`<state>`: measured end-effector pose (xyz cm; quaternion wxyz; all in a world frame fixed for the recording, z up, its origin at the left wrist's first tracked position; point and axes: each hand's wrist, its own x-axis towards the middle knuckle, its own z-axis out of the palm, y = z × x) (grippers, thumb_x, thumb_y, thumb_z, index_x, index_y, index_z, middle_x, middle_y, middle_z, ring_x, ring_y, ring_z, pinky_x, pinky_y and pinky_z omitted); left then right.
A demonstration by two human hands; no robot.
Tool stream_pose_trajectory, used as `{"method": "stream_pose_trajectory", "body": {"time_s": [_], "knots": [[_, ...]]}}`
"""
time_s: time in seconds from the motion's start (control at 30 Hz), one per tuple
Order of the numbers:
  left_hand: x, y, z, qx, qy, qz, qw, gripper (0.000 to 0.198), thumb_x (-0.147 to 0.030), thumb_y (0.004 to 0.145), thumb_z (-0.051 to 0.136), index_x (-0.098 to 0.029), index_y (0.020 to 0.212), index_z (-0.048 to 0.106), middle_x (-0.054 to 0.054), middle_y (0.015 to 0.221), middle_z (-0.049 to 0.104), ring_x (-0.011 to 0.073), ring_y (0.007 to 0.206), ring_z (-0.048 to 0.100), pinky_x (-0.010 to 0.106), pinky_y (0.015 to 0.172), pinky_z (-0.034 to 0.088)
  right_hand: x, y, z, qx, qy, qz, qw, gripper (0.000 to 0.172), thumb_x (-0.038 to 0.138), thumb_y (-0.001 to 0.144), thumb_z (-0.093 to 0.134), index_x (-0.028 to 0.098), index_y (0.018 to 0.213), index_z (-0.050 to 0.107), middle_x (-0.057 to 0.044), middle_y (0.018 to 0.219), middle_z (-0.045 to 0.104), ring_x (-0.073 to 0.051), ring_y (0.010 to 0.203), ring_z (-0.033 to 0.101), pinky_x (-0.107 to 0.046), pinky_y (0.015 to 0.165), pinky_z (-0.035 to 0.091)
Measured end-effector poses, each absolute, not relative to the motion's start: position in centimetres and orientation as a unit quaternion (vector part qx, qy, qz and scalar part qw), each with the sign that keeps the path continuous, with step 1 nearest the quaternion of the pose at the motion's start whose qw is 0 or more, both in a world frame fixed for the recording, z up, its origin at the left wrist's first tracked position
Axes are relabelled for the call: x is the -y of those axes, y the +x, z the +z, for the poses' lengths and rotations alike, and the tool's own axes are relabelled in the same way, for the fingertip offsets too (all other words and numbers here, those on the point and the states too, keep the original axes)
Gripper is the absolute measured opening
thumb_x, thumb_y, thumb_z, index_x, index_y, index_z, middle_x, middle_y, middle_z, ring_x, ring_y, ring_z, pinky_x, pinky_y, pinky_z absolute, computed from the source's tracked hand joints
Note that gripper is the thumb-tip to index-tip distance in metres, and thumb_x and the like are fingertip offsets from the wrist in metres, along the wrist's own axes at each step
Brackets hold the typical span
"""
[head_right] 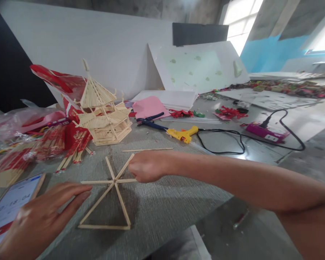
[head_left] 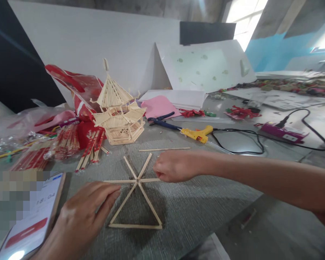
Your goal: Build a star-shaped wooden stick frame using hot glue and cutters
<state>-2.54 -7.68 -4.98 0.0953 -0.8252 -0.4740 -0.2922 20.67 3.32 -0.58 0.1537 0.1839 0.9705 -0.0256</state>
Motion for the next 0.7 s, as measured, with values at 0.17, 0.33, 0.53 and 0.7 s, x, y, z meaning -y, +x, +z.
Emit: {"method": "stream_pose_trajectory", "body": {"time_s": [0.17, 0.33, 0.53, 0.7], "knots": [[7.66, -2.74, -5.25, 0.475, -0.829, -0.284, 0.083, 0.023, -0.034, 0.095, 0.040, -0.026, 0.094, 0.062, -0.005, 0.086, 0.071, 0.0108, 0.076, 0.067, 0.022, 0.070, 0.051, -3.25, 20.73, -0.77, -0.971, 0.184, -0.019, 0.151, 0.020, 0.012, 0.082, 0.049, 0.010, 0.078, 0.069, -0.008, 0.076, 0.067, -0.011, 0.057, 0.045, -0.027, 0.056, 0.025], [7.66, -2.62, -5.12, 0.468, -0.831, -0.287, 0.091, 0.024, -0.034, 0.095, 0.040, -0.025, 0.092, 0.062, -0.005, 0.083, 0.071, 0.0112, 0.074, 0.067, 0.022, 0.068, 0.051, -3.20, 20.84, -1.13, -0.974, 0.181, -0.013, 0.135, 0.020, 0.013, 0.082, 0.049, 0.010, 0.077, 0.068, -0.008, 0.075, 0.067, -0.012, 0.057, 0.047, -0.028, 0.055, 0.025], [7.54, -2.57, -5.23, 0.466, -0.829, -0.290, 0.104, 0.026, -0.033, 0.095, 0.040, -0.024, 0.090, 0.063, -0.003, 0.081, 0.072, 0.0119, 0.073, 0.067, 0.023, 0.068, 0.051, -3.15, 20.94, -1.15, -0.973, 0.184, 0.004, 0.137, 0.020, 0.013, 0.084, 0.049, 0.010, 0.080, 0.068, -0.009, 0.077, 0.067, -0.012, 0.059, 0.049, -0.028, 0.056, 0.026], [7.36, -2.32, -5.40, 0.459, -0.834, -0.287, 0.108, 0.028, -0.032, 0.094, 0.039, -0.023, 0.087, 0.064, -0.003, 0.079, 0.072, 0.0134, 0.072, 0.068, 0.024, 0.065, 0.052, -3.10, 20.93, -1.17, -0.974, 0.182, 0.008, 0.138, 0.022, 0.014, 0.085, 0.047, 0.009, 0.080, 0.067, -0.009, 0.077, 0.067, -0.012, 0.059, 0.049, -0.028, 0.055, 0.026]]}}
